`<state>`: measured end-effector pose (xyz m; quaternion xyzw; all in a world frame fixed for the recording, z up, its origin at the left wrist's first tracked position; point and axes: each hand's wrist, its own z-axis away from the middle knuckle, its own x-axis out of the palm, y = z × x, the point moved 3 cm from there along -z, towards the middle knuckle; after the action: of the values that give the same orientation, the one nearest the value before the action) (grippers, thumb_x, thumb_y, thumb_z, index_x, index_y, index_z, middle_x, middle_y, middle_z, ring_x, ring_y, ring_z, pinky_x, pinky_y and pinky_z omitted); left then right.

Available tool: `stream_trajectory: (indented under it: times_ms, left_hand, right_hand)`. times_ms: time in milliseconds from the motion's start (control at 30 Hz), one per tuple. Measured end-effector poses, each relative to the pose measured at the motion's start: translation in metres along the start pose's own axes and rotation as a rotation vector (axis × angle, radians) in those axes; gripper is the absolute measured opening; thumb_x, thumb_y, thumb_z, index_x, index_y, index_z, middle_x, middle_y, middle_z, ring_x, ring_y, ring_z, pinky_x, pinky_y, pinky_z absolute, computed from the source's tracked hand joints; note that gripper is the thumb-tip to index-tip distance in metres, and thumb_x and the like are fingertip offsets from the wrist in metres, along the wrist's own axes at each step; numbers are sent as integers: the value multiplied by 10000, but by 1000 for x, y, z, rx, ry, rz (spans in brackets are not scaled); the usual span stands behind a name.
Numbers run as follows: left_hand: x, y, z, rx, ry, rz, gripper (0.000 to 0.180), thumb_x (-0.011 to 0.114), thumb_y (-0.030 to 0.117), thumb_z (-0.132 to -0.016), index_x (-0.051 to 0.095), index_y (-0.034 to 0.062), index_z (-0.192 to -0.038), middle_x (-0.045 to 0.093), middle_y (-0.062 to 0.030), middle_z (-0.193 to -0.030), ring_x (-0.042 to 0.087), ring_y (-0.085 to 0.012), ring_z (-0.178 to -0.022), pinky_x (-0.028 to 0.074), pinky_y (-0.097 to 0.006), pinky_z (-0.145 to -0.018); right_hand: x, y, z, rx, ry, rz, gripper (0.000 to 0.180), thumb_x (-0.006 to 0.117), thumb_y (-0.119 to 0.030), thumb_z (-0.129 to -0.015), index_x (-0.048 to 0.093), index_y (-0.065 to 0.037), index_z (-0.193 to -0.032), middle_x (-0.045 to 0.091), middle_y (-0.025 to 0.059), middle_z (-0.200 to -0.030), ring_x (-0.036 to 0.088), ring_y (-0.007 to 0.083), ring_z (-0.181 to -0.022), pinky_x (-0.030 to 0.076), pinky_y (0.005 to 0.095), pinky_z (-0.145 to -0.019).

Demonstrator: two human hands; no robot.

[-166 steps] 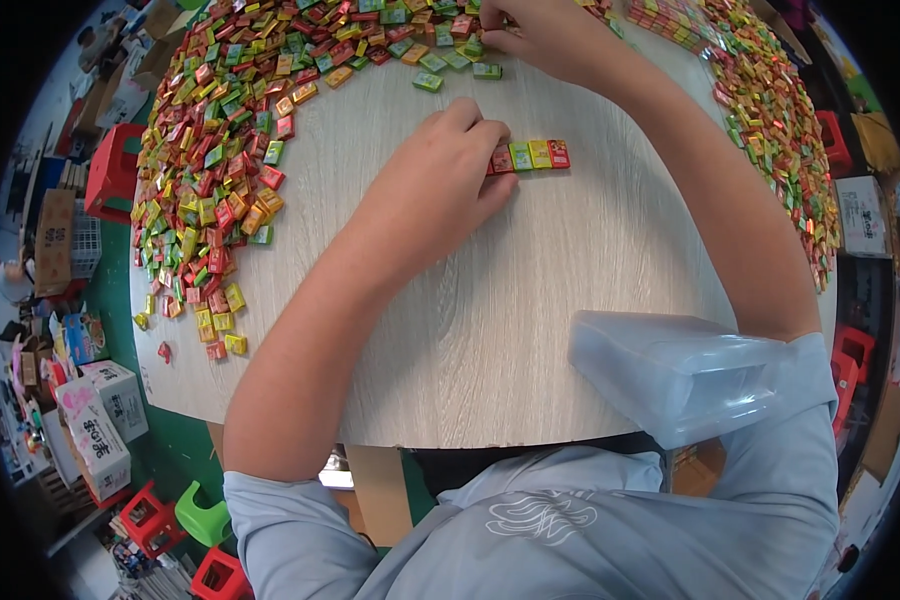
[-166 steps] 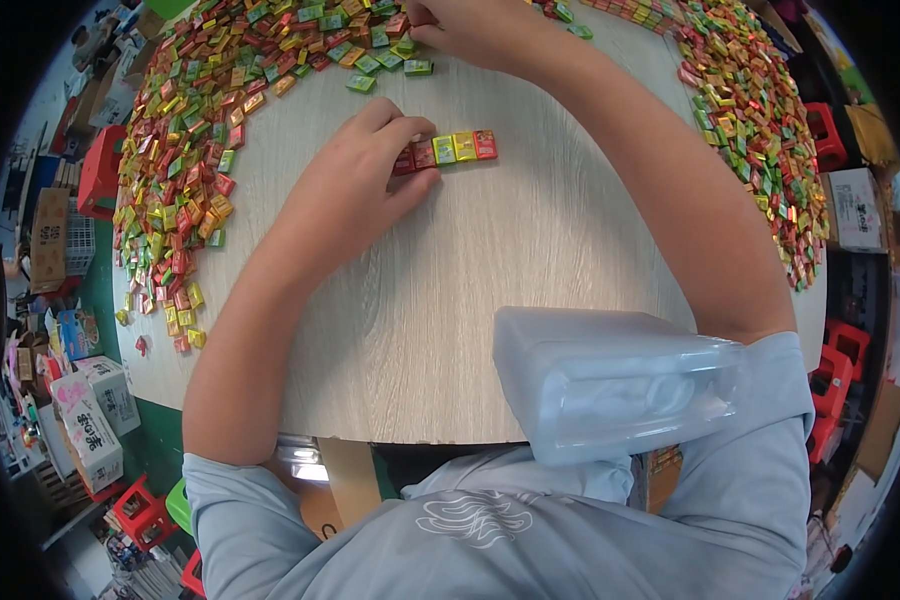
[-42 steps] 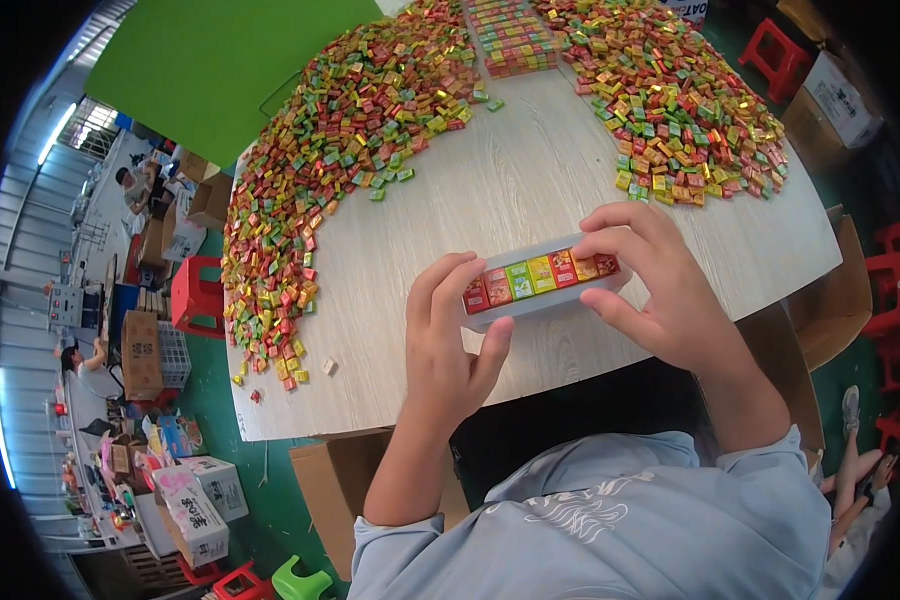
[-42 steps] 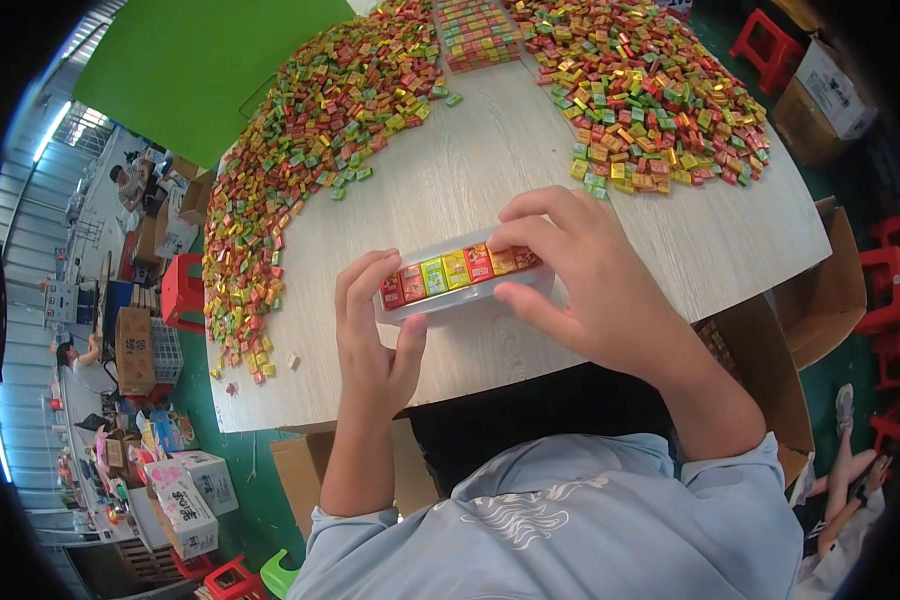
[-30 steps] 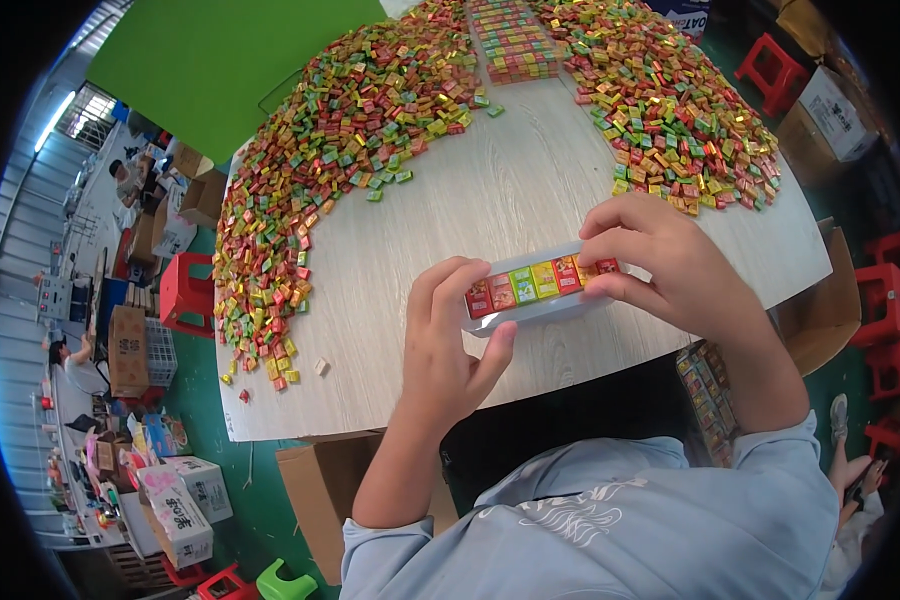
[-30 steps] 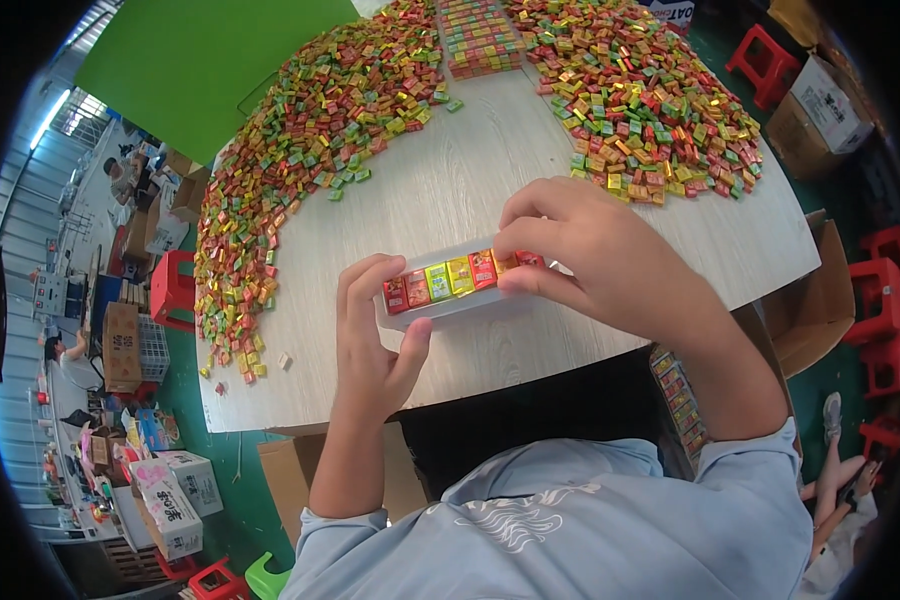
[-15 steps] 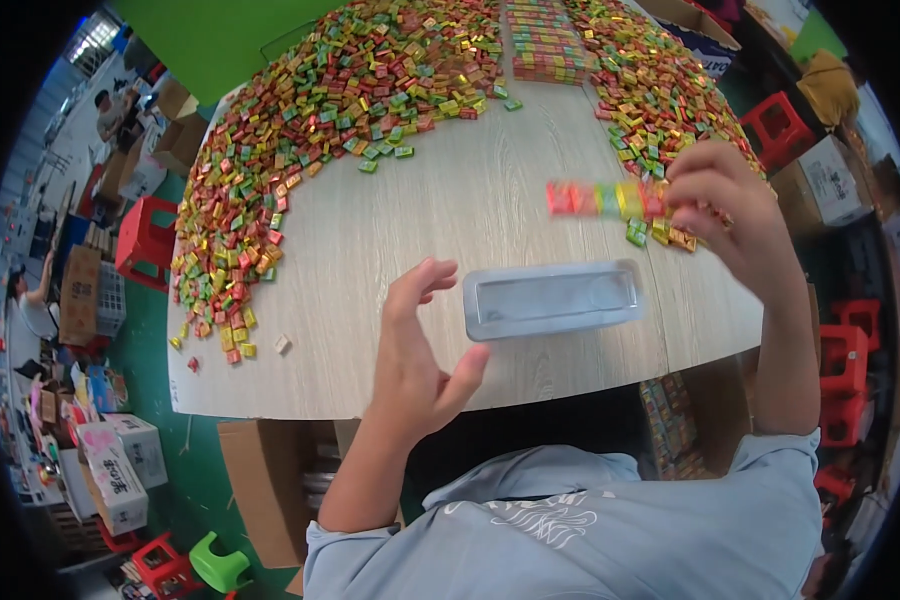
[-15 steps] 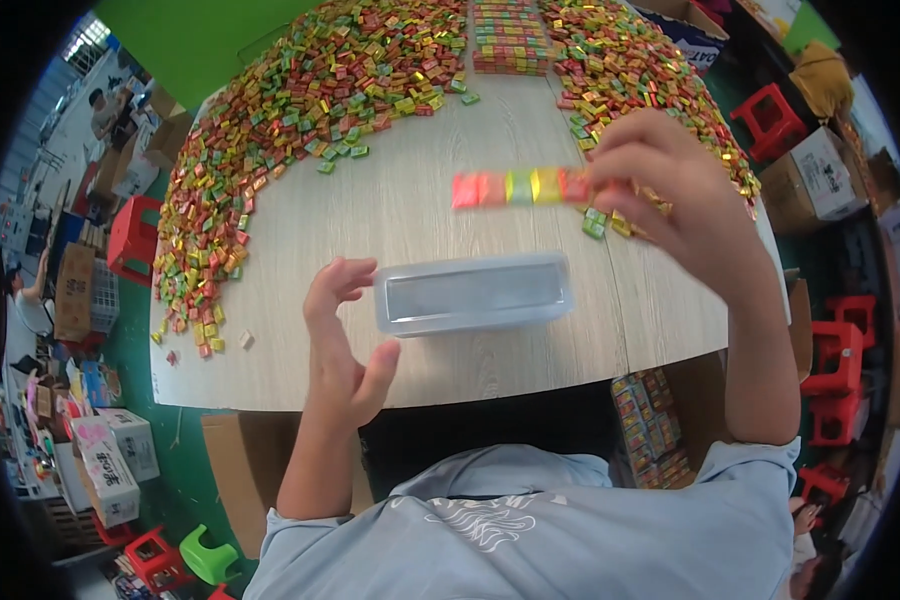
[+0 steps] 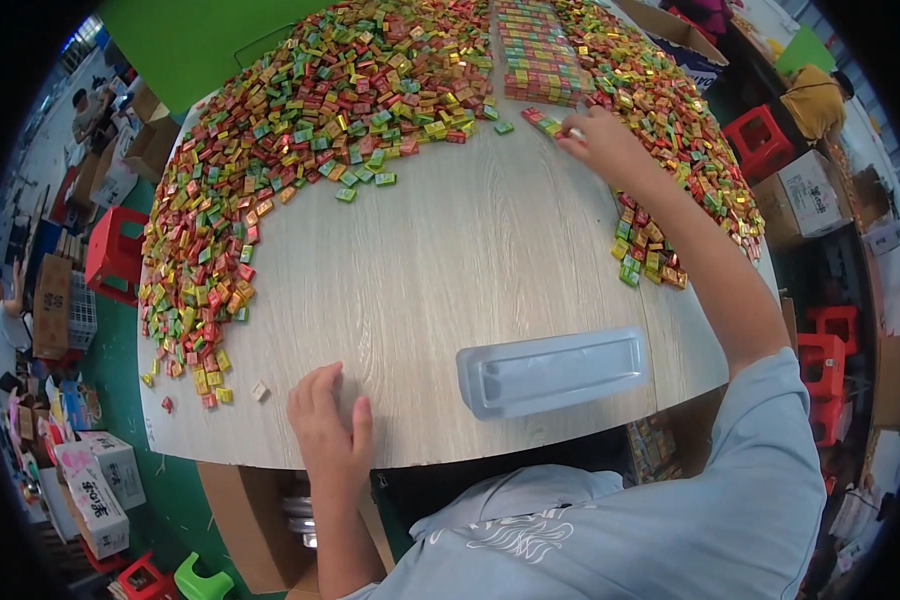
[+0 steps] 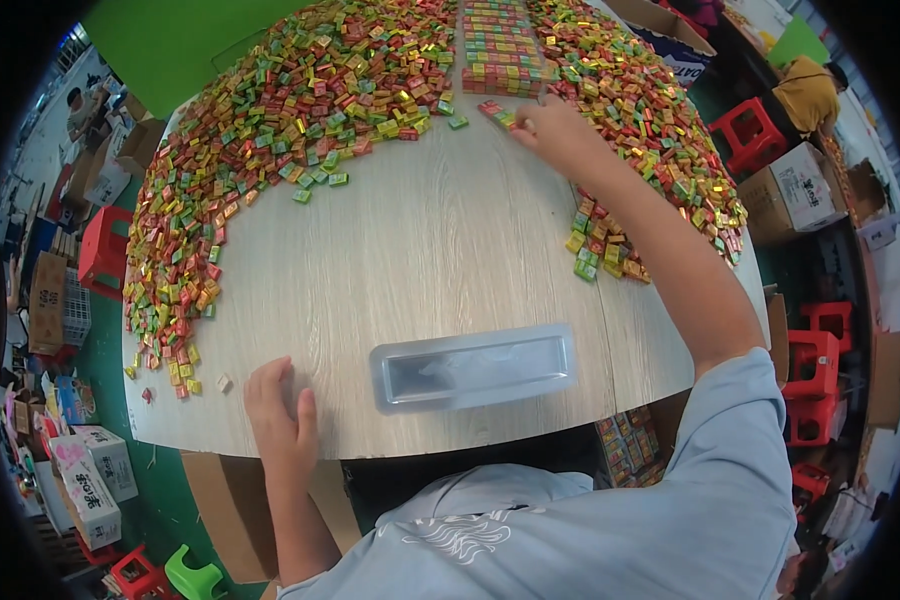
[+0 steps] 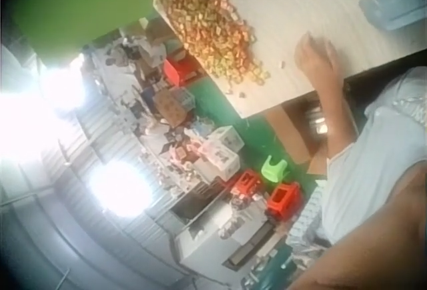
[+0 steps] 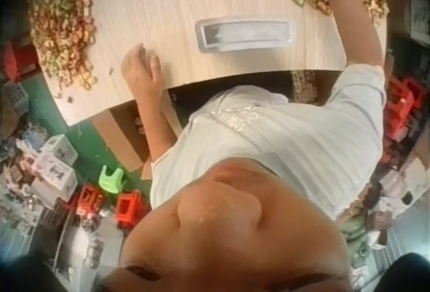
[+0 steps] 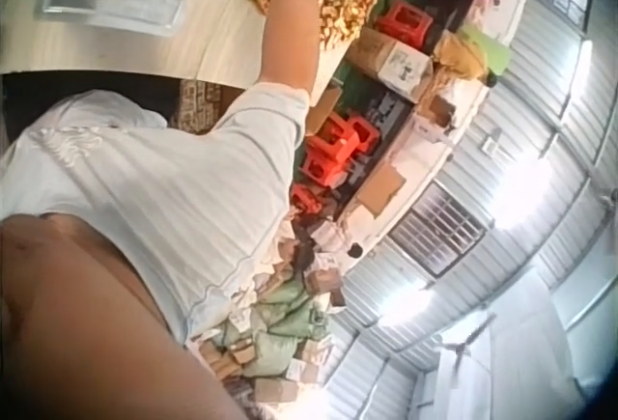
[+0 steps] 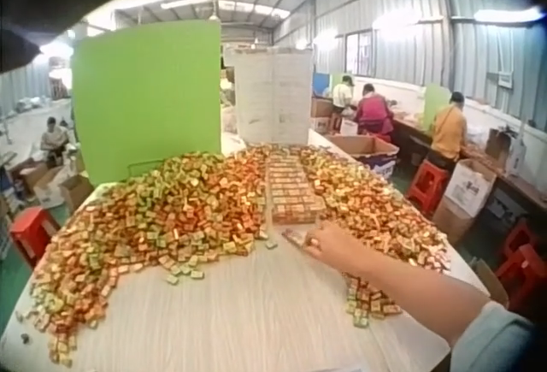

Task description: Packing small colorful rectangular items into transparent plastic containers at a factory workstation.

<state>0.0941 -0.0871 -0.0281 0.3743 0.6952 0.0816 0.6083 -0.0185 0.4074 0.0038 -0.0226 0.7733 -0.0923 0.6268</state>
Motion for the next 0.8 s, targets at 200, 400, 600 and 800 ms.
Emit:
stream_trajectory:
  times_ms: [200, 400, 600, 800]
  left_hand:
    - [1, 9, -4, 35, -93, -186, 437, 698, 186, -912, 612, 37, -1313, 566, -172, -1310, 505, -373, -1233, 352, -493, -1103]
    - [0, 12, -5, 43, -83, -158, 416, 703, 180, -899, 632, 39, -1284, 572, -171, -1293, 512, -374, -1217, 360, -492, -1092]
    - [0, 13, -4, 54, -61, -162, 387, 697, 154, -895, 636, 33, -1258, 583, -176, -1276, 525, -381, -1206, 375, -495, -1083]
    - [1, 15, -4, 85, -29, -148, 362, 686, 132, -893, 642, 29, -1237, 596, -182, -1250, 539, -388, -1200, 388, -498, -1072]
  right_hand:
    - [20, -65, -1, -19, -189, -80, 352, 669, -330, -983, 649, -116, -1262, 612, 192, -1205, 666, 389, -1054, 548, 475, -912]
    - [14, -15, -11, -42, -98, 150, 325, 665, -234, -958, 666, -109, -1257, 631, 155, -1159, 665, 364, -1057, 545, 490, -898]
    - [25, 11, -38, -159, 127, 399, 296, 654, -180, -963, 702, -127, -1251, 672, 124, -1119, 672, 333, -1081, 552, 467, -896]
    - [19, 8, -46, 10, 34, 228, 263, 662, -220, -973, 702, -112, -1209, 694, 152, -1116, 678, 355, -1099, 558, 489, -908]
